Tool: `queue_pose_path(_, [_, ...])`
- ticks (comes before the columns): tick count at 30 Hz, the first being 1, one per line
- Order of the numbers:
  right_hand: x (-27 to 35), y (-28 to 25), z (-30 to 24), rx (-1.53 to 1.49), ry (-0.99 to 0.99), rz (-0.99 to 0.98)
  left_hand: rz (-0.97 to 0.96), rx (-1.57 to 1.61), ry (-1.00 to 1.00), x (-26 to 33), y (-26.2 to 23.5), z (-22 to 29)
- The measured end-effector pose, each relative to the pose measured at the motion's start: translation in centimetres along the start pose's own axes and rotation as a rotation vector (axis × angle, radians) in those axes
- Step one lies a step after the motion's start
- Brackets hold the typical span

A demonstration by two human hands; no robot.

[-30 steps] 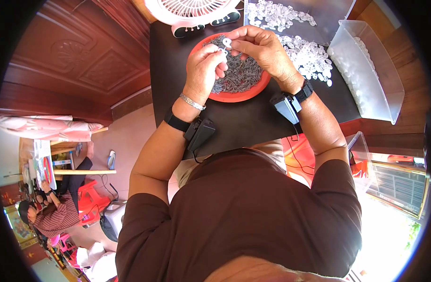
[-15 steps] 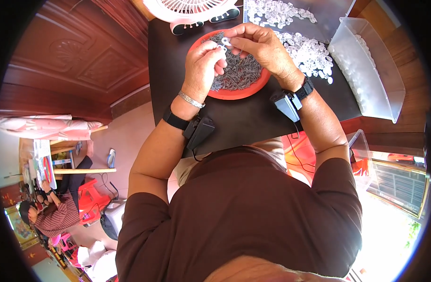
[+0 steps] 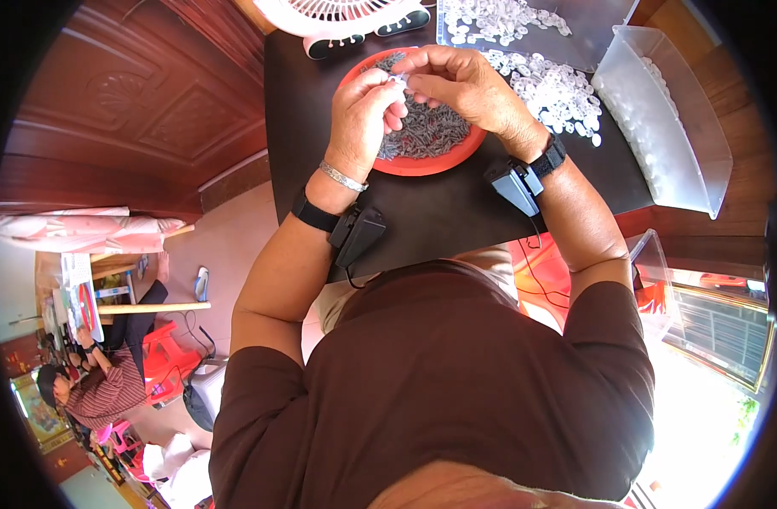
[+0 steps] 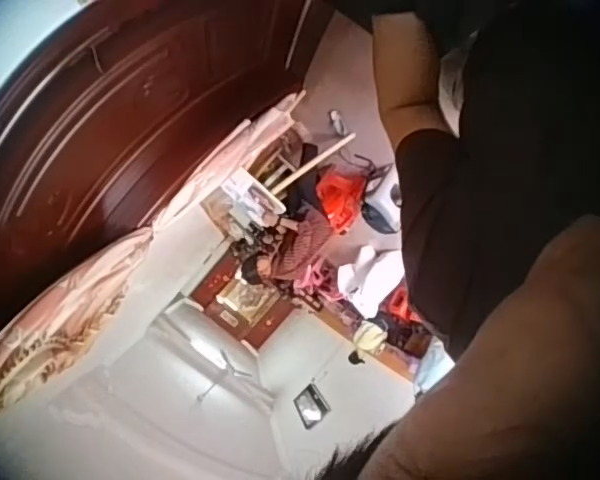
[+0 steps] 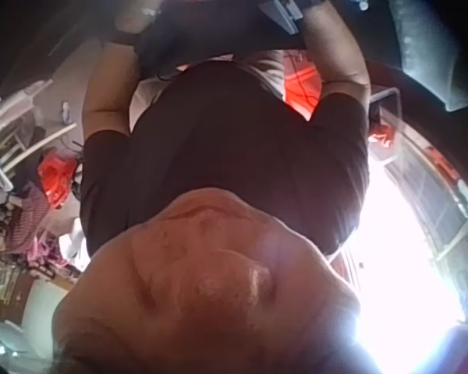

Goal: Assembling small metal pins into white plastic connectors.

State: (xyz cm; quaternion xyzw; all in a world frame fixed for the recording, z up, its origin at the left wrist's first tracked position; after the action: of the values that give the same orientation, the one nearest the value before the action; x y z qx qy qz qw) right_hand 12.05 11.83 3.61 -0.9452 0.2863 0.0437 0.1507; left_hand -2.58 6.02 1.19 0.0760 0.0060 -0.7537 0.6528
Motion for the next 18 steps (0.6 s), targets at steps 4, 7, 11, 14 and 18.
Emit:
queue_pose_path(4, [-0.17,0.27,0.28,-0.054,-0.078,-0.004,0.006,0.013,0.016,0.0,-0.04,0.11])
queue_pose_path(7, [-0.15,0.16,0.49,-0.065,-0.078,-0.021,0.035,0.066,0.038,-0.12,0.01,-0.02])
queue_pose_path(11, [-0.12,-0.05,0.83,-0.066,-0.017,0.015,0.026,0.063,0.03,-0.06,0.0,0.06])
queue_pose_path(14, [-0.21,-0.13,1.02,-0.033,0.003,0.034,0.012,0.05,0.03,-0.12,-0.02,0.0])
queue_pose_path(18, [-0.09,0.18,0.78,0.028,-0.018,0.056,-0.009,0.023,0.003,0.0,0.07,0.2])
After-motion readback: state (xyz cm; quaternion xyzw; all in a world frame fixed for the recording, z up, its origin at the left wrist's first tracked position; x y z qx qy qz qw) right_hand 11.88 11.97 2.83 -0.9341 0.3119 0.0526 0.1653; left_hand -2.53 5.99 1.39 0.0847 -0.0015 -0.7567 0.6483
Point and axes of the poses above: each hand's wrist, its own x-axis away from the middle knuckle, its own y-axis out of the palm, z = x × y, the point moved 3 cm from there along -x, towards the middle knuckle, and after that the axes turned 12 degrees about -z, right-handed, at the moved point
